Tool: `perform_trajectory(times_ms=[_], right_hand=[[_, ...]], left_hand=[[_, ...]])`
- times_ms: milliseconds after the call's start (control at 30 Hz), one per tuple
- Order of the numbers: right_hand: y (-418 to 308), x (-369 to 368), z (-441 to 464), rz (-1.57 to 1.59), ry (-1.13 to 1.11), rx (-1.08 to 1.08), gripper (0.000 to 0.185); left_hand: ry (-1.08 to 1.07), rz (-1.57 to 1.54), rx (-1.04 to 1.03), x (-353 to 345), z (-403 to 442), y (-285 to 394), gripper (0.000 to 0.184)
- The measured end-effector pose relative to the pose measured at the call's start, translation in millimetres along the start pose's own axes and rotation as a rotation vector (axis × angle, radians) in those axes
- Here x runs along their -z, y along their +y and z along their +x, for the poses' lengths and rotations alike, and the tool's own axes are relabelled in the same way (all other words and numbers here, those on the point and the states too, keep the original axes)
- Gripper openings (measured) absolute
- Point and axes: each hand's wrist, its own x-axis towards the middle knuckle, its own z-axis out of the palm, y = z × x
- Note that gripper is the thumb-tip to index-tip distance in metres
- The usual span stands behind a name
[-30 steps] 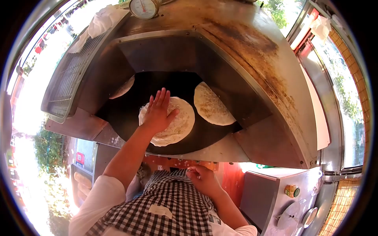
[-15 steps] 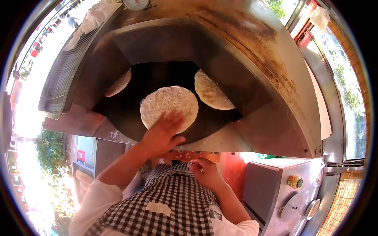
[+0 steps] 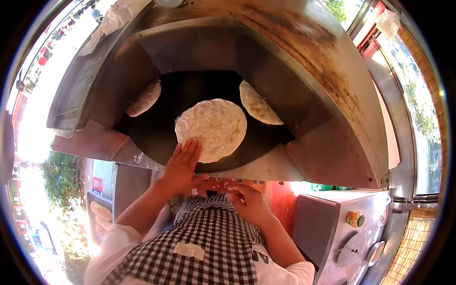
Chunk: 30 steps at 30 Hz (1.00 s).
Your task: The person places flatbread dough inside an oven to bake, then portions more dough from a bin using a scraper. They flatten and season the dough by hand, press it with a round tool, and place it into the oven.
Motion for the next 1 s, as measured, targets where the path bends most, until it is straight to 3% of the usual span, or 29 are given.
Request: perform_trajectory(times_ms=[67,167,367,467,667,767,867,1000], right_hand=[[-7,3,3,-0.031,0.004,0.02,0.025],[-17,5,11,-0.023,0.012,0.044,0.022],[-24,8,24,0.041,0.013,0.034,0.02],[-19,4,24,0.012,0.039,0.031,0.02],[-17,2,20,0.107,0.094,0.055,0.021],[-19,9,15,0.023,0.11,0.037,0.021],[-16,13,10,0.04,0.138,0.011,0.022],[-20,19,5,0.044,0.164,-0.028,0.023]], left_hand=[[0.052,-0.077,-0.007,1,-3,5,0.097],[-0.051,-0.032,-0.082,-2,-1,22,0.097],[0.133,-0.092,-0.125,7,17,41,0.097],[-0.009,-0.09,-0.145,-13,34,50,0.096],[-0.008,-0.092,-0.208,-21,60,63,0.094],[-0.082,0.057,-0.243,-17,79,69,0.094],[-0.018,-0.05,-0.278,-19,89,65,0.093],[-0.107,-0.054,-0.294,-19,105,62,0.092]])
